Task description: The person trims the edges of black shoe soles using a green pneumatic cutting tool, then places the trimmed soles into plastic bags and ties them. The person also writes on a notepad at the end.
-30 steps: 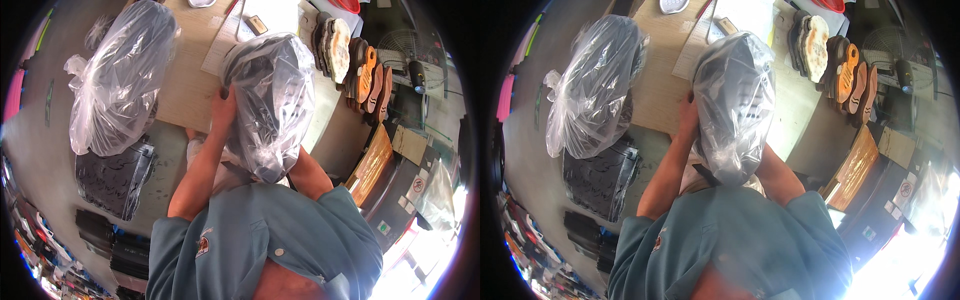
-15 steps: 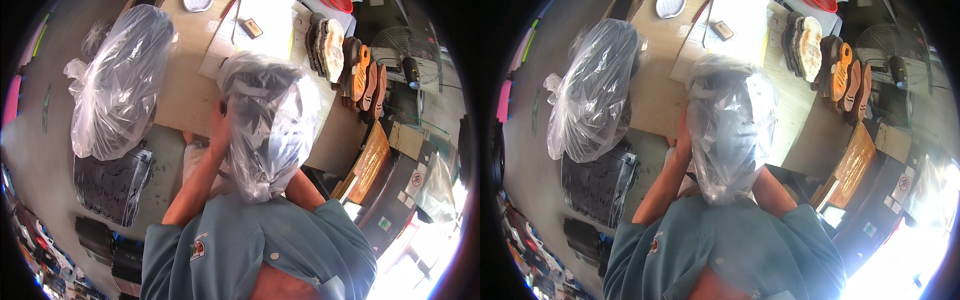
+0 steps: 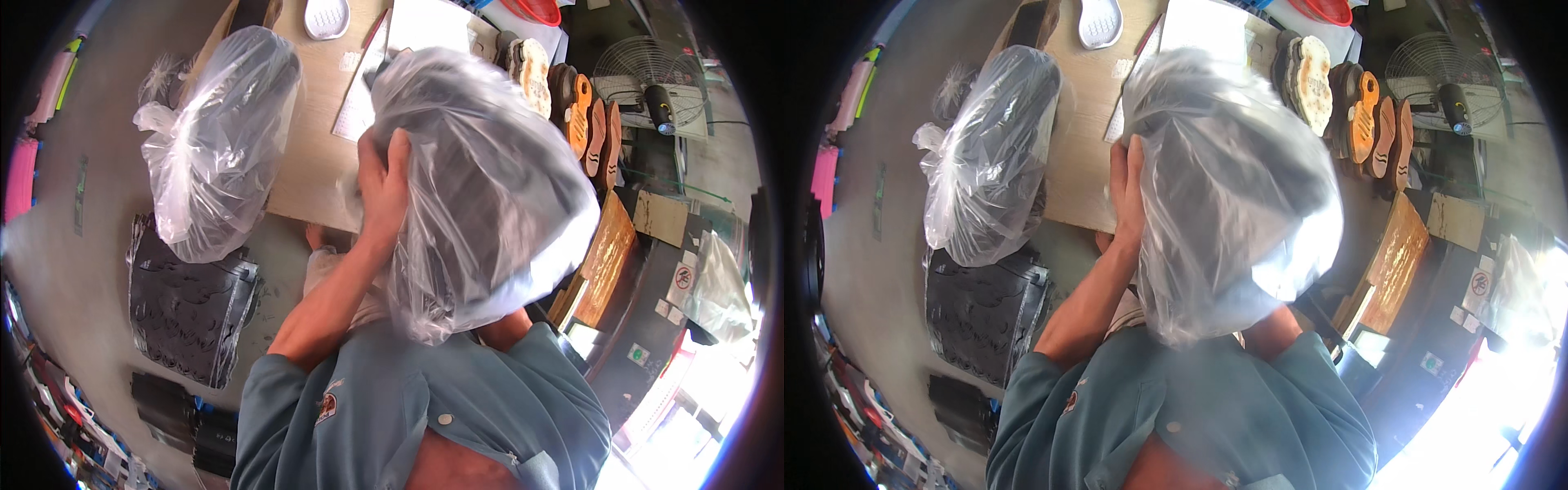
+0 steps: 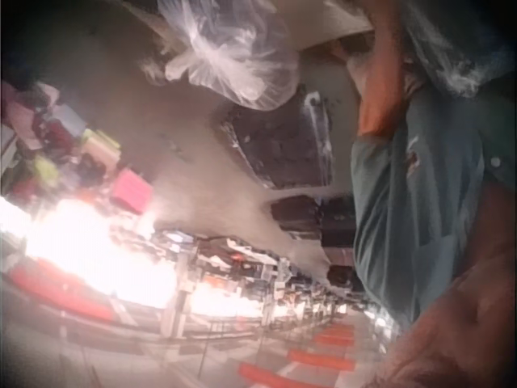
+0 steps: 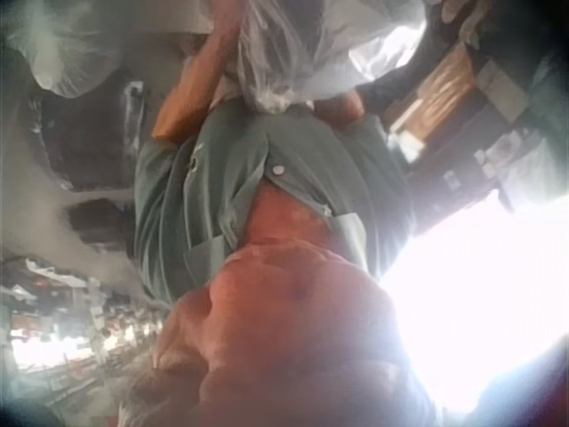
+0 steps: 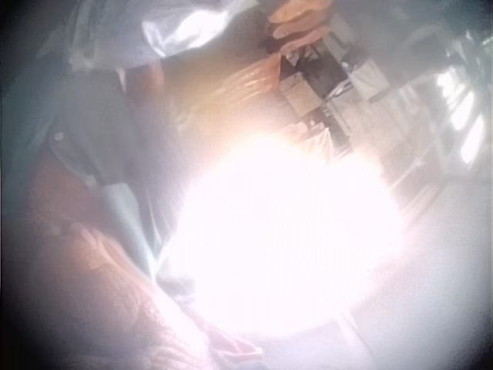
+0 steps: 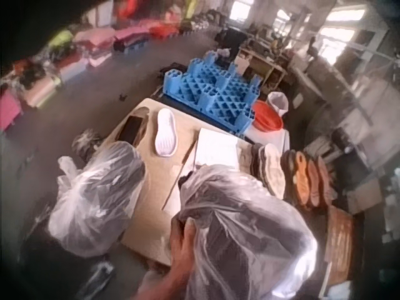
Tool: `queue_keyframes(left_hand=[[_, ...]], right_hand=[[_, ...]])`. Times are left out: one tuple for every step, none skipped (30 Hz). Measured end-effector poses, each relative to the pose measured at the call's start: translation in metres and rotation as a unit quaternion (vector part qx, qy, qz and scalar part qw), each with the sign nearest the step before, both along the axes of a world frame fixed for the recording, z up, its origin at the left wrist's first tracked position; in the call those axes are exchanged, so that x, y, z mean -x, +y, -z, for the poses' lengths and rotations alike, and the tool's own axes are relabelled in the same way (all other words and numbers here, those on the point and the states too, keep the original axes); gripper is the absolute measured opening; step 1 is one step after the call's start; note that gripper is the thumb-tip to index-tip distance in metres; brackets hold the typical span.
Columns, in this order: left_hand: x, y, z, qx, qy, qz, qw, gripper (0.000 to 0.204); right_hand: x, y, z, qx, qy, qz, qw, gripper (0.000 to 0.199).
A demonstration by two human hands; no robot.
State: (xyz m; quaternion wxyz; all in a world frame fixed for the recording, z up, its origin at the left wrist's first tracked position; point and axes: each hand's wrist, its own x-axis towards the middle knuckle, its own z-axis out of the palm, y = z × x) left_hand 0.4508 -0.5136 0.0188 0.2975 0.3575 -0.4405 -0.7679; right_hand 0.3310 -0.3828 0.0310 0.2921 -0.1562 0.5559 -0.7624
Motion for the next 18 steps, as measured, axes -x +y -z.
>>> queue_keyframes(left_hand=[[0.006, -0.008, -0.012, 0.046, 0.058, -0.001, 0.997, 0.050], [0.014, -0.017, -0.023, 0.089, 0.115, -0.002, 0.989, 0.050], [0.025, -0.027, -0.033, 0.127, 0.148, 0.004, 0.981, 0.050], [0.035, -0.036, -0.042, 0.204, 0.210, -0.002, 0.956, 0.049], [0.041, -0.040, -0.051, 0.233, 0.248, -0.007, 0.940, 0.049], [0.048, -0.043, -0.058, 0.267, 0.266, -0.012, 0.926, 0.049], [0.054, -0.047, -0.061, 0.271, 0.293, -0.009, 0.917, 0.043], [0.057, -0.050, -0.061, 0.307, 0.321, -0.002, 0.896, 0.038], [0.061, -0.054, -0.058, 0.351, 0.311, -0.016, 0.883, 0.032], [0.065, -0.057, -0.052, 0.361, 0.368, -0.011, 0.857, 0.028], [0.058, -0.062, -0.042, 0.404, 0.348, 0.030, 0.846, 0.024], [0.050, -0.067, -0.032, 0.412, 0.349, 0.063, 0.839, 0.023], [0.034, -0.063, -0.022, 0.388, 0.328, 0.105, 0.855, 0.024], [0.021, -0.067, -0.010, 0.412, 0.297, 0.167, 0.845, 0.018], [0.013, -0.070, 0.000, 0.440, 0.305, 0.205, 0.819, 0.017], [0.002, -0.062, 0.006, 0.474, 0.227, 0.254, 0.812, 0.016], [-0.012, -0.054, 0.009, 0.504, 0.179, 0.286, 0.795, 0.016], [-0.015, -0.050, 0.013, 0.511, 0.157, 0.303, 0.789, 0.019]], right_hand=[[0.012, -0.014, -0.023, 0.048, 0.013, 0.006, 0.999, 0.063], [0.024, -0.027, -0.044, 0.095, 0.016, 0.009, 0.995, 0.064], [0.032, -0.038, -0.062, 0.130, 0.017, 0.008, 0.991, 0.064], [0.036, -0.046, -0.077, 0.156, 0.017, 0.005, 0.988, 0.065], [0.039, -0.055, -0.085, 0.182, 0.010, 0.004, 0.983, 0.065], [0.037, -0.061, -0.088, 0.198, 0.001, 0.006, 0.980, 0.066], [0.034, -0.065, -0.086, 0.205, -0.006, 0.014, 0.979, 0.066], [0.031, -0.069, -0.080, 0.209, -0.020, 0.027, 0.977, 0.067], [0.027, -0.071, -0.069, 0.210, -0.038, 0.041, 0.976, 0.067], [0.022, -0.068, -0.056, 0.208, -0.061, 0.060, 0.974, 0.068], [0.016, -0.064, -0.042, 0.220, -0.093, 0.065, 0.969, 0.068], [0.009, -0.060, -0.027, 0.256, -0.122, 0.055, 0.957, 0.069], [0.008, -0.057, -0.011, 0.313, -0.083, -0.062, 0.944, 0.076], [0.004, -0.048, 0.002, 0.149, 0.064, -0.038, 0.986, 0.070], [-0.010, -0.032, 0.010, -0.021, 0.078, -0.009, 0.997, 0.063], [-0.012, -0.035, 0.025, 0.067, 0.095, -0.042, 0.992, 0.055], [-0.018, -0.022, 0.028, 0.083, 0.050, -0.044, 0.994, 0.044], [-0.021, -0.018, 0.033, 0.070, 0.048, -0.056, 0.995, 0.039]])
